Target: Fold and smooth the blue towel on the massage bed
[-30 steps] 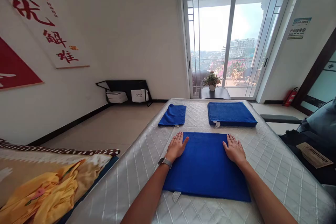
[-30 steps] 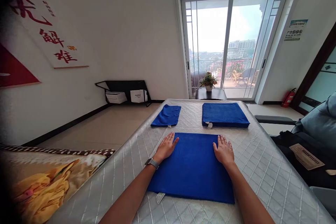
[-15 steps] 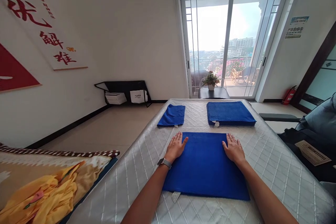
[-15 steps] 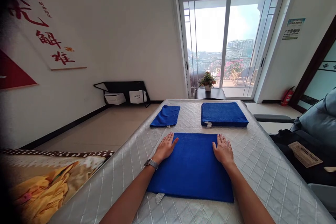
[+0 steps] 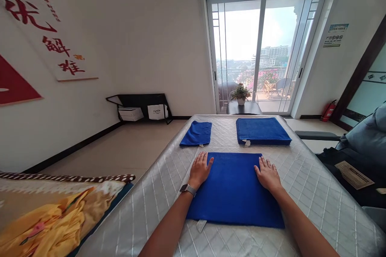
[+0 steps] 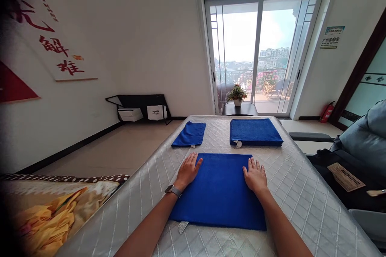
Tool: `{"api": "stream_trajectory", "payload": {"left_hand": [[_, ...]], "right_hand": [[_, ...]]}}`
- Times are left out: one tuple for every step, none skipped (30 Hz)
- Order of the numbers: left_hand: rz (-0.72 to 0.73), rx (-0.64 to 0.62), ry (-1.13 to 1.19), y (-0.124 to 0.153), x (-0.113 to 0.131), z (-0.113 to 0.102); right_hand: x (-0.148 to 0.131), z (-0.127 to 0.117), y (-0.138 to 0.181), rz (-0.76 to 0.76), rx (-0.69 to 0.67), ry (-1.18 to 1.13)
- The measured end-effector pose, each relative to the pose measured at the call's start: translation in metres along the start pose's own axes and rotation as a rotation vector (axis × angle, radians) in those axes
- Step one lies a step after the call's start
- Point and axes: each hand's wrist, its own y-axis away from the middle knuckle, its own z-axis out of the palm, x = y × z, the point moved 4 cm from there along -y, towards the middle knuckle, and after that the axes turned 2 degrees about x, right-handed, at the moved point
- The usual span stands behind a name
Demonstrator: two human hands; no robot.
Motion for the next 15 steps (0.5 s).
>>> {"api": "stream_trajectory", "payload": {"left_hand": [[0.009, 0.013, -0.006, 0.000, 0.002, -0.002], [0.015, 0.021, -0.012, 0.001, 0.003, -0.005], [0.018, 0.026, -0.020, 0.001, 0.005, -0.006], [0.020, 0.028, -0.028, 0.002, 0.006, -0.008], [0.021, 0.030, -0.038, 0.002, 0.007, -0.009], [0.021, 0.030, -0.048, 0.003, 0.008, -0.009], [0.022, 0.027, -0.059, 0.003, 0.009, -0.009], [0.024, 0.020, -0.072, 0.003, 0.009, -0.009], [0.025, 0.010, -0.087, 0.002, 0.010, -0.009], [0.028, -0.004, -0.104, 0.002, 0.010, -0.009], [0.033, -0.019, -0.122, 0.001, 0.011, -0.009], [0.046, -0.034, -0.140, -0.001, 0.012, -0.010], [0.065, -0.043, -0.154, -0.002, 0.015, -0.011], [0.087, -0.046, -0.161, -0.004, 0.020, -0.013], [0.108, -0.044, -0.158, -0.005, 0.026, -0.015]], "right_hand": [[0.000, 0.000, 0.000, 0.003, -0.003, -0.001], [0.000, 0.000, 0.000, 0.007, -0.004, -0.003], [0.000, -0.001, 0.000, 0.009, -0.005, -0.006], [0.000, 0.000, 0.000, 0.009, -0.004, -0.008], [0.000, 0.000, 0.000, 0.009, -0.003, -0.009], [0.000, 0.000, 0.000, 0.009, -0.001, -0.010], [0.000, 0.000, 0.000, 0.009, 0.000, -0.009], [0.000, 0.001, 0.000, 0.009, 0.001, -0.009], [0.000, 0.001, 0.000, 0.009, 0.002, -0.008], [0.000, 0.001, 0.000, 0.010, 0.003, -0.008], [-0.001, 0.001, 0.000, 0.011, 0.004, -0.010], [-0.001, 0.001, 0.000, 0.012, 0.004, -0.014], [-0.001, 0.001, 0.000, 0.015, 0.003, -0.019], [-0.001, 0.001, 0.000, 0.019, 0.001, -0.025], [-0.001, 0.001, 0.000, 0.022, -0.001, -0.031]]}}
